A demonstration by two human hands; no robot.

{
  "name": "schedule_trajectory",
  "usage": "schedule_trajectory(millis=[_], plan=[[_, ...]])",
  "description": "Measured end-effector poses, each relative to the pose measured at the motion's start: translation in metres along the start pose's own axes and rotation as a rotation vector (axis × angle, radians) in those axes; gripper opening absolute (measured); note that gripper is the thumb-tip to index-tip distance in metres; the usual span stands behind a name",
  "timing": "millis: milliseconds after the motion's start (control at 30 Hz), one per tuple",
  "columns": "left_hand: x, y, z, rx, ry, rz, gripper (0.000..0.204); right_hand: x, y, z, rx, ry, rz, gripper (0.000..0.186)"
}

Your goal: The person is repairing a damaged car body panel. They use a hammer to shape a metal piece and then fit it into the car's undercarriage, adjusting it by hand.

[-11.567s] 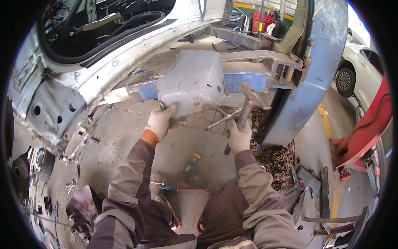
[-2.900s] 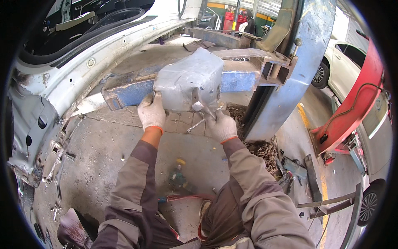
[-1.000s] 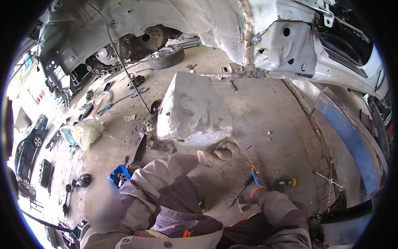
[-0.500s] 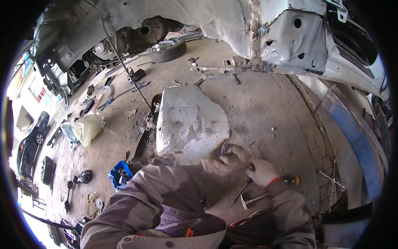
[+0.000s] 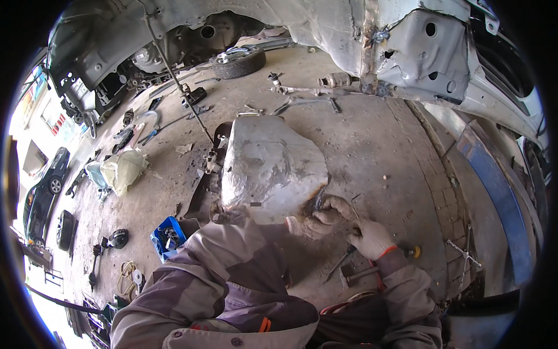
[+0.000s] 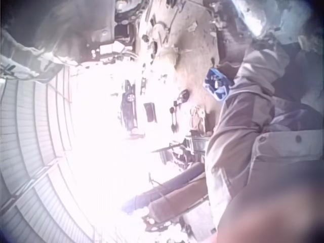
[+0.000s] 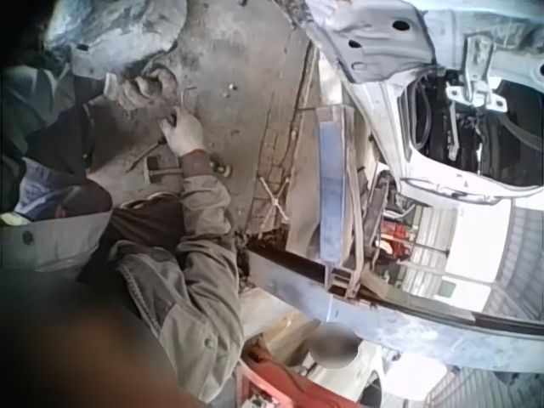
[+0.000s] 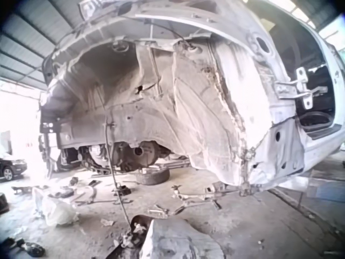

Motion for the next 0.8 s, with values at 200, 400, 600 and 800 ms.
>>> schedule_trajectory(millis=[200, 400, 600, 800], plan=[[0.007, 0.002, 0.002, -0.011, 0.043, 0.002, 0.032, -0.005, -0.005, 0.006, 0.005, -0.007, 0.019, 0.043], [0.011, 0.001, 0.005, 0.011, 0.064, 0.006, 0.035, -0.006, -0.002, 0.005, -0.059, 0.045, -0.017, 0.042], [0.009, 0.0, 0.004, 0.02, 0.091, 0.014, 0.037, -0.003, 0.006, 0.003, -0.094, 0.086, -0.015, 0.039], [0.006, -0.004, 0.002, 0.023, 0.115, 0.036, 0.04, -0.013, -0.005, 0.011, -0.101, 0.09, -0.039, 0.034]])
Point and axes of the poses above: each hand's wrist, its own z-axis away from the middle knuckle, its own x-axis out of the palm, y = z × x, the point moved 4 cm from there along -z, towards the middle knuckle, and after that the axes turned 8 degrees about x, right-handed, at the moved point
